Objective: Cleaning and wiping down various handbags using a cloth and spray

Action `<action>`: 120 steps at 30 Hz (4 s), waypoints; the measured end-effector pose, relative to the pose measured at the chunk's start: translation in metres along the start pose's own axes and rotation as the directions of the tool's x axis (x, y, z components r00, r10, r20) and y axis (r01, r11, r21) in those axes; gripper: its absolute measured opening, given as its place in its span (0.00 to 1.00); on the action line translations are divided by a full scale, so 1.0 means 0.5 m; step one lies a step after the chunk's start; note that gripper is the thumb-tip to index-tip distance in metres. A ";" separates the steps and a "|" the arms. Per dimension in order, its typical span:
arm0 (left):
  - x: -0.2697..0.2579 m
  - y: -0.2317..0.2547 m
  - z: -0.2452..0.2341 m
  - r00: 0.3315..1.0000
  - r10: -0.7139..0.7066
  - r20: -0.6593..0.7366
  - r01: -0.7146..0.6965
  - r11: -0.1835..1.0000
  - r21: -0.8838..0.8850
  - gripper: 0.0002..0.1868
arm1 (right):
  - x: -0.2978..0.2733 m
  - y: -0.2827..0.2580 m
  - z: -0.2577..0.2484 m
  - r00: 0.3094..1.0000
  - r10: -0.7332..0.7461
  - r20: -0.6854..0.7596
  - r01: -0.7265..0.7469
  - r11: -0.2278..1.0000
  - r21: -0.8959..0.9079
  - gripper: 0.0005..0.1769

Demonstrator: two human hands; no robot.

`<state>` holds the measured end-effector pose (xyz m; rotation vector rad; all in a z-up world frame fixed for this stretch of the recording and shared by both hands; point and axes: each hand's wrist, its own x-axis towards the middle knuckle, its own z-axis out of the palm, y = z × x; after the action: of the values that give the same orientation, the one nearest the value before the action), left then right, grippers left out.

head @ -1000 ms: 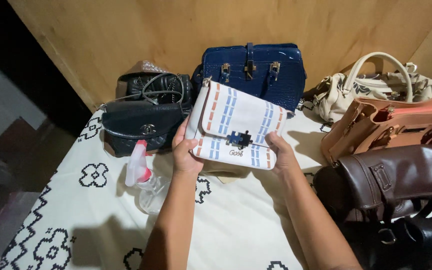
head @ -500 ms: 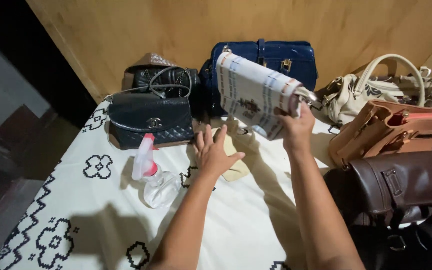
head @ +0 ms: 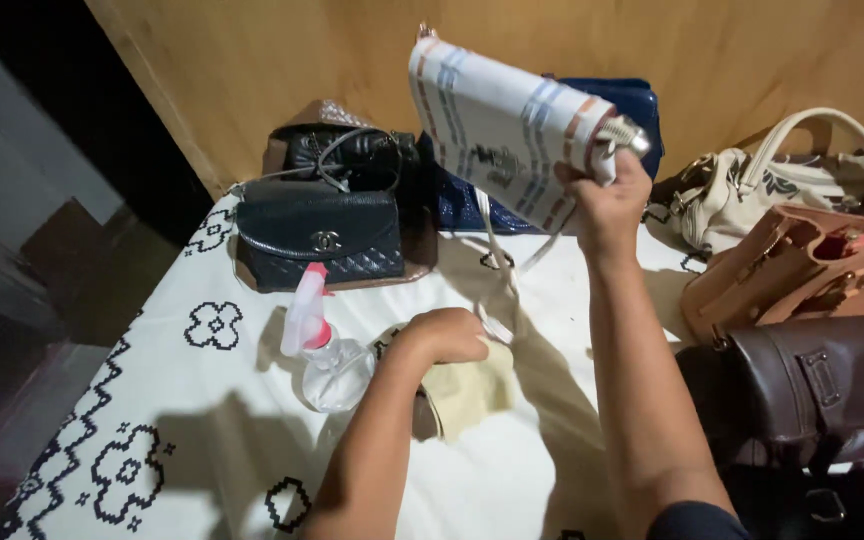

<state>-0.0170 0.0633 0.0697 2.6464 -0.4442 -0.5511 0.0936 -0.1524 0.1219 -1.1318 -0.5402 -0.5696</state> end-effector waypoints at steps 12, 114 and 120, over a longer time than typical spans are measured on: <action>0.075 -0.049 0.049 0.999 -0.013 -0.031 0.010 0.995 -0.099 0.20 | -0.023 0.181 -0.079 0.969 0.243 0.033 -0.244 0.969 0.039 0.24; 0.073 0.224 0.045 0.647 0.017 -0.762 -0.743 0.238 -0.625 0.11 | -0.256 -0.362 -0.255 0.599 -0.301 -0.742 0.043 0.937 -0.346 0.14; 0.066 0.042 -0.010 0.582 0.102 -0.807 -0.810 0.165 -0.563 0.11 | -0.265 -0.337 -0.259 0.793 -0.524 -0.311 0.040 0.554 -0.831 0.18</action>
<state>0.0091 0.0339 0.0729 1.2016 -0.5361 0.3050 -0.1021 -0.3075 0.1054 -1.6487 0.0772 -1.4983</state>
